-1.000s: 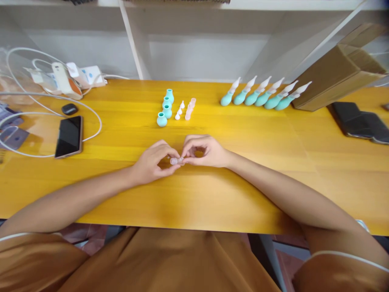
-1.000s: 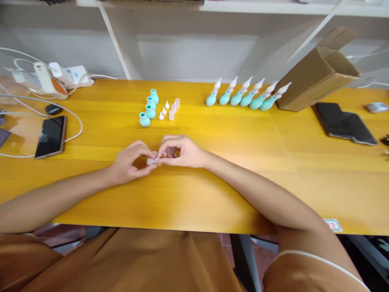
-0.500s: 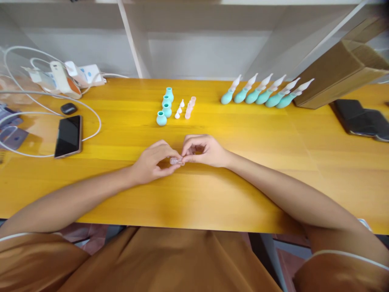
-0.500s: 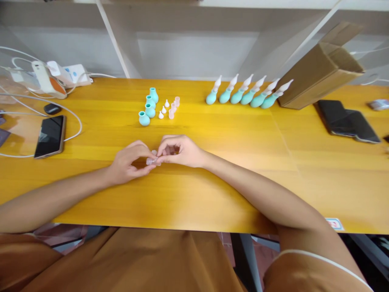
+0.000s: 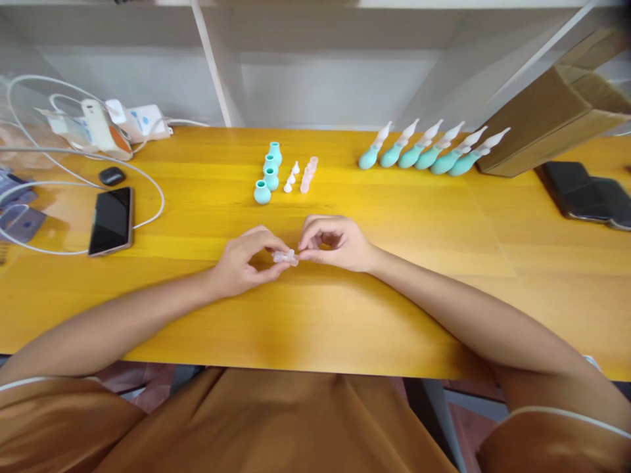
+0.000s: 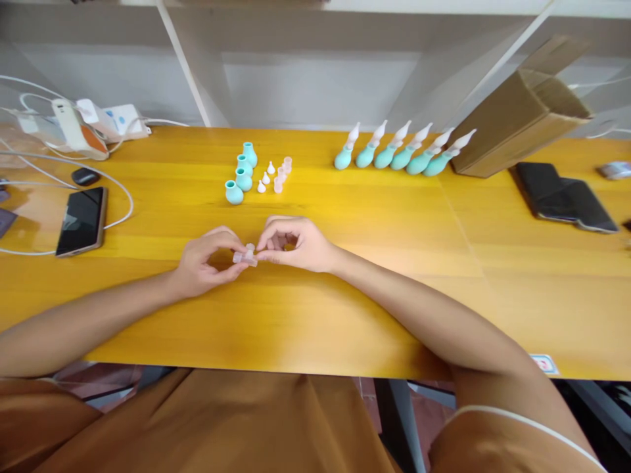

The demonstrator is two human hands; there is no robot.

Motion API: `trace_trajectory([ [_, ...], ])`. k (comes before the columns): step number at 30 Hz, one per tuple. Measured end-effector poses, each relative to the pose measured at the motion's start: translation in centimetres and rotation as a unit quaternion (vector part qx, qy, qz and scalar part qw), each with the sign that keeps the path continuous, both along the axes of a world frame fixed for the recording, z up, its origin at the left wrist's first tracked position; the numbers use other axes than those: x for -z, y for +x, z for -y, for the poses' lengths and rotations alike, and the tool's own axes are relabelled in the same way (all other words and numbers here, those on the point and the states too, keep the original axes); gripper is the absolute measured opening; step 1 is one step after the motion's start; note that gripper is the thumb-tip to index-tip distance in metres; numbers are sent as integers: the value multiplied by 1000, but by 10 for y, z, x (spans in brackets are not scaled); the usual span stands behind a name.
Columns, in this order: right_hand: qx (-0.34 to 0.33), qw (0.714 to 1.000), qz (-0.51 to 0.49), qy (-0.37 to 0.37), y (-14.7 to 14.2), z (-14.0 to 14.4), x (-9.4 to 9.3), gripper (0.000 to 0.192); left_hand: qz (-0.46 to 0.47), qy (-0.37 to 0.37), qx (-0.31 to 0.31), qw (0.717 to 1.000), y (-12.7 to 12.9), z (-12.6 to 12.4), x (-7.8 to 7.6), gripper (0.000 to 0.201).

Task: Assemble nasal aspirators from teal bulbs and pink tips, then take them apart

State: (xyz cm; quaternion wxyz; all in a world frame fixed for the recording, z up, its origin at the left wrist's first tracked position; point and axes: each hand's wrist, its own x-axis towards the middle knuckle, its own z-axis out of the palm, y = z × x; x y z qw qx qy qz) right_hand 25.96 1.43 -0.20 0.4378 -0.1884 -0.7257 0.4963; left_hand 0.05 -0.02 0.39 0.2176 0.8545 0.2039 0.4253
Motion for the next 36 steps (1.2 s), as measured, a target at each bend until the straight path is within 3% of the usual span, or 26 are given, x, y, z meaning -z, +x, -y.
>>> trace_trajectory([
  [11, -7, 1000, 14, 25, 0, 1, 4, 17, 4, -18, -5, 1000, 1, -1, 0, 18],
  [36, -6, 999, 33, -9, -1, 5, 2, 23, -6, -25, -14, 1000, 1, 1, -3, 14],
])
